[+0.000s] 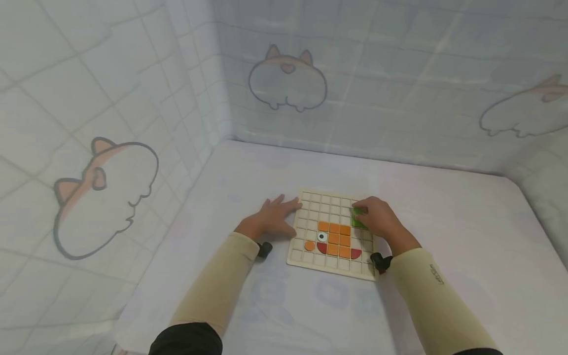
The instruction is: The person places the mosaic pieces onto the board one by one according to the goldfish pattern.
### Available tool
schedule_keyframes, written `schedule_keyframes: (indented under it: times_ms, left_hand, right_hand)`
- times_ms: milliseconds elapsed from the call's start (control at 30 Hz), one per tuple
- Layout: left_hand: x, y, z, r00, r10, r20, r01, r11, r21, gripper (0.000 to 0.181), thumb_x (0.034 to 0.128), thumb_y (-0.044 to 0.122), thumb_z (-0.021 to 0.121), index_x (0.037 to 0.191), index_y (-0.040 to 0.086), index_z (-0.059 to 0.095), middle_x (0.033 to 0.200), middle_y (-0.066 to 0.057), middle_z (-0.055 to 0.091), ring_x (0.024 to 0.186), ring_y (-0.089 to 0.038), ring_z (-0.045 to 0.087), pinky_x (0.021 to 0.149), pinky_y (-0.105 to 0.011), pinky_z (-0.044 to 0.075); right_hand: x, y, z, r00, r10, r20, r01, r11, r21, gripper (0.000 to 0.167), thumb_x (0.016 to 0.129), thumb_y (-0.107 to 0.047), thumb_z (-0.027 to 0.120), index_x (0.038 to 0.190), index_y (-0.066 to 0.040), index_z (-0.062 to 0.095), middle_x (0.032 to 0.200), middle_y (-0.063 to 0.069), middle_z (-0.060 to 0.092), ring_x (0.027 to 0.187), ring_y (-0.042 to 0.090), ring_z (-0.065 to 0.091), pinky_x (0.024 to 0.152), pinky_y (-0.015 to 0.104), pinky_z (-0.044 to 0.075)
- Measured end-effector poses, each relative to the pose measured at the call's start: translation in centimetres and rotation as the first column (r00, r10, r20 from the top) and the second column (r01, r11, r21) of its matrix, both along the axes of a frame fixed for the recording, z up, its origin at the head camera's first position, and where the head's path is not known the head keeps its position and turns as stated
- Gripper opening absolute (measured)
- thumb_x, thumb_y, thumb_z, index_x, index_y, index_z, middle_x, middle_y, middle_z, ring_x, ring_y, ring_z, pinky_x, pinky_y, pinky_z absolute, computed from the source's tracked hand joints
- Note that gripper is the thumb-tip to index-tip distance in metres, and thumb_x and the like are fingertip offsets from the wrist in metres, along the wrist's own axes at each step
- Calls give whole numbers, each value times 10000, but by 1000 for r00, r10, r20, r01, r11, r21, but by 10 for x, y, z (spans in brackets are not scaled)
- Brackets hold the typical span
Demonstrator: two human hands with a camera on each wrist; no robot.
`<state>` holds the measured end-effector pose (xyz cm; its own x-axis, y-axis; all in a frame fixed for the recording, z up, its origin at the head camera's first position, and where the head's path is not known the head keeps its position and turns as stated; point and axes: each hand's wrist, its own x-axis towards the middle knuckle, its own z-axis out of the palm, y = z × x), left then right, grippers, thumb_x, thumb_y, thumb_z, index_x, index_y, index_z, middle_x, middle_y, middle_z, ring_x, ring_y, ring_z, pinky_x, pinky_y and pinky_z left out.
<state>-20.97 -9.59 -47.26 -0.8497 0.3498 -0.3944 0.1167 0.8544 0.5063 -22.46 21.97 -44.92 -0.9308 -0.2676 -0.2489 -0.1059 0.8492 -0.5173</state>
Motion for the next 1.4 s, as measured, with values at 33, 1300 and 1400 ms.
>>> schedule_keyframes:
  times_ms: [33, 1300, 1400]
  left_hand:
    - [0, 1, 0, 1000, -7, 0, 7, 1000, 0, 916, 757, 363, 734, 1588, 346, 349, 1686, 166, 205, 1601, -186, -25, 1289, -477, -61]
    - [-15, -1, -2, 995, -99, -7, 98, 994, -55, 924, 755, 345, 696, 1599, 332, 323, 1700, 141, 168, 1602, -220, -34, 1287, -522, -43]
    - [-18, -8, -1, 996, -88, -16, 87, 995, -54, 919, 754, 338, 692, 1599, 315, 330, 1701, 124, 180, 1602, -231, -24, 1287, -530, -38]
  right_hand:
    - [0, 1, -1, 1000, -9, 8, 9, 1000, 6, 417, 983, -149, 636, 1385, -36, 621, 1387, 225, 569, 1231, 394, 558, 1053, 581, 481]
    - [111, 70, 21, 824, -529, 205, 567, 775, -280, 718, 964, -427, 655, 1553, -107, 400, 1522, 191, 473, 1369, 408, 465, 1081, 580, 461]
    - [121, 74, 17, 777, -578, 249, 628, 736, -252, 735, 963, -421, 654, 1553, -79, 379, 1525, 217, 450, 1343, 419, 469, 1084, 582, 456]
